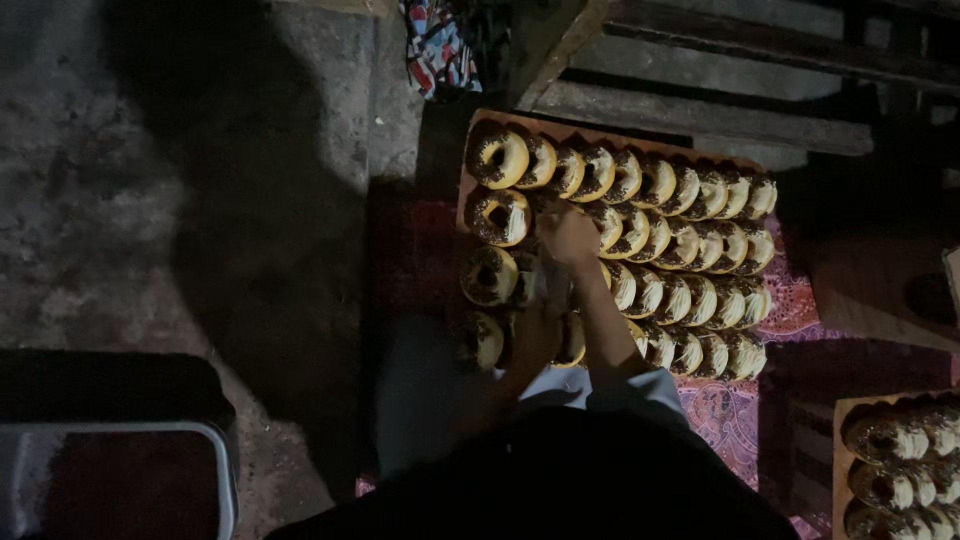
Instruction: The person splits donuts in half, dips the cut surfaces into a dark topping, and arranges them on a tray. Later, they use a grater to sprinkle white shavings over the finished donuts.
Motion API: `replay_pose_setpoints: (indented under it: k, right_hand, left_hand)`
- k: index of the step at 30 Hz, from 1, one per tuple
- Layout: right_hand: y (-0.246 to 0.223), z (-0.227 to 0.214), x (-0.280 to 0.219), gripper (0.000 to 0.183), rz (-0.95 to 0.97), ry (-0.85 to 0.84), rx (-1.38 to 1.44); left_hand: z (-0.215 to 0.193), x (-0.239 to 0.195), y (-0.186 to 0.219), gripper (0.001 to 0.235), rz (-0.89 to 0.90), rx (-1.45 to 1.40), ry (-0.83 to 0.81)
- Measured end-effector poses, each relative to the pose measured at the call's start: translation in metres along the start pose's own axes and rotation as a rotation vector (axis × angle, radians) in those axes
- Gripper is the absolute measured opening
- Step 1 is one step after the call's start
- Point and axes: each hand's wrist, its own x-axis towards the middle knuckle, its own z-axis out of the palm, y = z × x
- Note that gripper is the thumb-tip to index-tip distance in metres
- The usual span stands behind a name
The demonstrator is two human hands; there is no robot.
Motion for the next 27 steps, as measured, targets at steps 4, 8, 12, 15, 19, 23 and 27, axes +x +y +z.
replay_pose_setpoints:
  k: [4,8,12,15,19,23,27]
  right_hand:
    - [0.046,-0.014,0.007,0.027,-0.077,0.031,0.499]
    - [0.068,-0.042,-0.021,0.024,0.15,0.036,0.939]
    - [0.052,-0.065,-0.057,0.026,-0.047,0.192,0.227]
    - [0.03,-0.064,-0.057,0.029,0.01,0.075,-0.056]
    - [0.02,-0.05,-0.044,0.041,0.048,0.046,-0.123]
    - [0.033,-0.03,-0.028,0.041,0.133,0.005,-0.199]
    - [0.053,-0.02,-0.011,0.038,0.08,-0.064,-0.133]
  left_hand:
    - [0.007,-0.038,0.013,0.029,-0.066,-0.049,-0.07]
    - [0.022,-0.014,0.008,0.031,-0.066,-0.03,-0.074]
    - [0.05,0.037,-0.006,0.029,-0.128,-0.047,-0.014]
    - [0.066,0.063,-0.022,0.021,0.008,0.047,0.099]
    - [0.076,0.066,-0.04,0.019,0.095,0.005,0.044]
    - [0.077,0.046,-0.044,0.023,0.059,0.049,0.018]
    - [0.067,0.004,-0.032,0.023,0.061,0.065,0.04]
